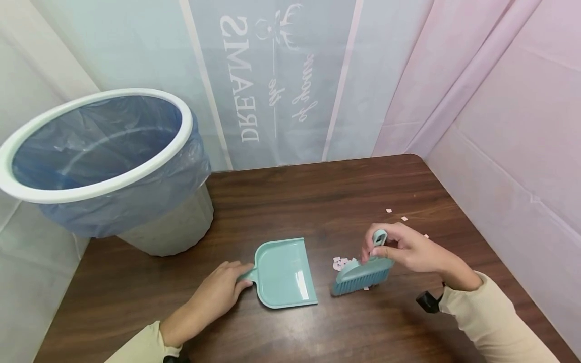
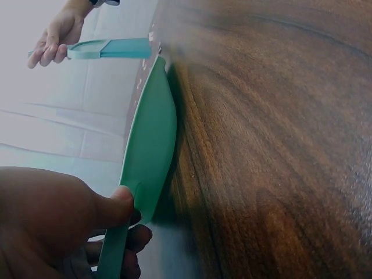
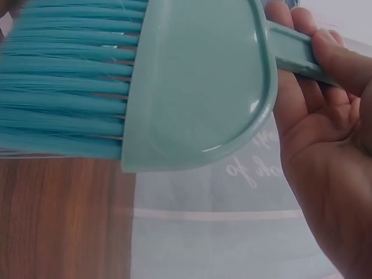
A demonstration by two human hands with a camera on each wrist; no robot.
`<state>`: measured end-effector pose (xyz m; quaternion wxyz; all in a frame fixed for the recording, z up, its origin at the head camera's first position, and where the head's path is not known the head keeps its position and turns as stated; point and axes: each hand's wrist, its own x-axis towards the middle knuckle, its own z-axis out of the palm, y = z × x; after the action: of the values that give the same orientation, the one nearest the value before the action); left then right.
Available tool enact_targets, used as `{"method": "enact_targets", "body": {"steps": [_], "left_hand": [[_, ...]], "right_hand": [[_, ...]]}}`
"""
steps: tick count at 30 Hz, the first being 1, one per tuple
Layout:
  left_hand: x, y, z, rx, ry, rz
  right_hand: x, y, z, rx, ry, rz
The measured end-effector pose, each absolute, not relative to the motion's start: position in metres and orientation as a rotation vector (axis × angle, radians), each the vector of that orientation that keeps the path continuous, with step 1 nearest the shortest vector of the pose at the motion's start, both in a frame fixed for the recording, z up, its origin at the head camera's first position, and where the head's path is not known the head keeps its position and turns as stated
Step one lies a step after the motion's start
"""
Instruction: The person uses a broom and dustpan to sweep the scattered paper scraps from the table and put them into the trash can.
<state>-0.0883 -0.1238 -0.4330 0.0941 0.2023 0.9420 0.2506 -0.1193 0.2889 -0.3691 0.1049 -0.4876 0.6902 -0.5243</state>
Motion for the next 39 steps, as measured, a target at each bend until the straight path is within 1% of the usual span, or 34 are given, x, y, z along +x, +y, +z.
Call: {"method": "enact_targets", "body": {"steps": [9,14,17,24,27,30,39], "left_hand": [[-0.087,-0.124,-0.434,0.628,2.803,0.762],[-0.086,-0.125,-0.435,0.627,2.798,0.756],[-0.086,-0.125,-0.435,0.622,2.798,0.758],[-0.085,-0.125,-0.434,0.634,2.799,0.757],[-0.086,-0.124,-0.434,0.634,2.803,0.752],[-0.087,-0.124,-0.434,0.63,2.808,0.747],[-0.087,-0.124,-0.433,0.619,2.802,0.733]], "right_hand": [[-0.118,0.285,-0.376,-1.251,2.04,-1.495],[-0.121,0.283,-0.376,-1.205,2.09,-1.481],[-0.125,0.281,-0.377,-1.243,2.095,-1.507],[-0.133,0.277,-0.377,-1.43,1.998,-1.704],[-0.132,0.277,-0.375,-1.426,2.023,-1.801],[-0.129,0.277,-0.372,-1.357,2.165,-1.867],[-0.118,0.273,-0.369,-0.965,2.677,-1.916]]}}
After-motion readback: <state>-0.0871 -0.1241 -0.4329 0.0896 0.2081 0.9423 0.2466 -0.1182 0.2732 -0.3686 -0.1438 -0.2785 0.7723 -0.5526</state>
